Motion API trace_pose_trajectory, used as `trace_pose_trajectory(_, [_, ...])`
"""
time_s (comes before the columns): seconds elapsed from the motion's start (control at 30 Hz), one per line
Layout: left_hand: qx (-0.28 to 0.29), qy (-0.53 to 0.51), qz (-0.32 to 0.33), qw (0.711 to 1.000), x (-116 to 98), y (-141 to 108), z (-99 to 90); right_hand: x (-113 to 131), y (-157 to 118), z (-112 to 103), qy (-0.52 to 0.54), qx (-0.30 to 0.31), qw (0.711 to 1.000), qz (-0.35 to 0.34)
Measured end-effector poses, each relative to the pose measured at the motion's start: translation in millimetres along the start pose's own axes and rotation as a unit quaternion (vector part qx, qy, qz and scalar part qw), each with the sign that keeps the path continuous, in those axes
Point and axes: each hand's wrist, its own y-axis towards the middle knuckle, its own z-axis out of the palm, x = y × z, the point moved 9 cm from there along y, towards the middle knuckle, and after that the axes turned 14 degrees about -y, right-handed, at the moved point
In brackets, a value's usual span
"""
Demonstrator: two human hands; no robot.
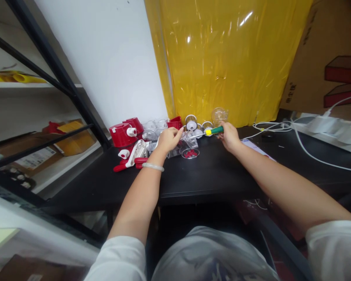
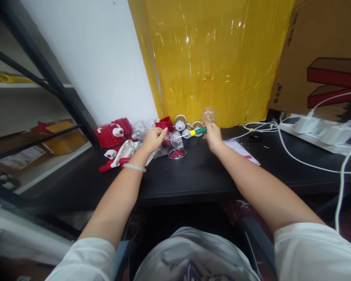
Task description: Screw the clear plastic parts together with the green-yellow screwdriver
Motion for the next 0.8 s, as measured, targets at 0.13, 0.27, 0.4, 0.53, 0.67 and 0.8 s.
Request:
trace_pose_trajectory(0.13, [0.004, -0.005, 0.001, 1.000, 0, 0, 1.9, -4, -2, 1, 0.060, -0.025, 0.997, 0.039])
trace_pose_trajectory(0.27, [0.013, -0.009, -0.005, 1.000, -2, -1, 2.9, -1, 0, -3, 0.028, -0.036, 0.999, 0.010])
trace_pose_trajectory(0.4, [0.032, -0.020, -0.011, 0.999, -3, -3, 6.5, -2, 2, -9, -0.056, -0.044, 0.997, -0.003])
trace_pose_trajectory(0.53, [0.039, -0.027, -0.013, 0.999, -1, -3, 9.3, -2, 0, -4, -0.018, -0.036, 0.999, -0.004])
trace_pose_trajectory(0.67, [0.060, -0.030, -0.026, 0.997, 0, -4, 14.8, -7, -4, -2, 0.076, -0.061, 0.995, 0.030])
trace_pose_trajectory(0.8, [0.062, -0.043, -0.059, 0.995, 2, -8, 16.0, -8, -7, -2, 0.080, -0.068, 0.994, 0.030])
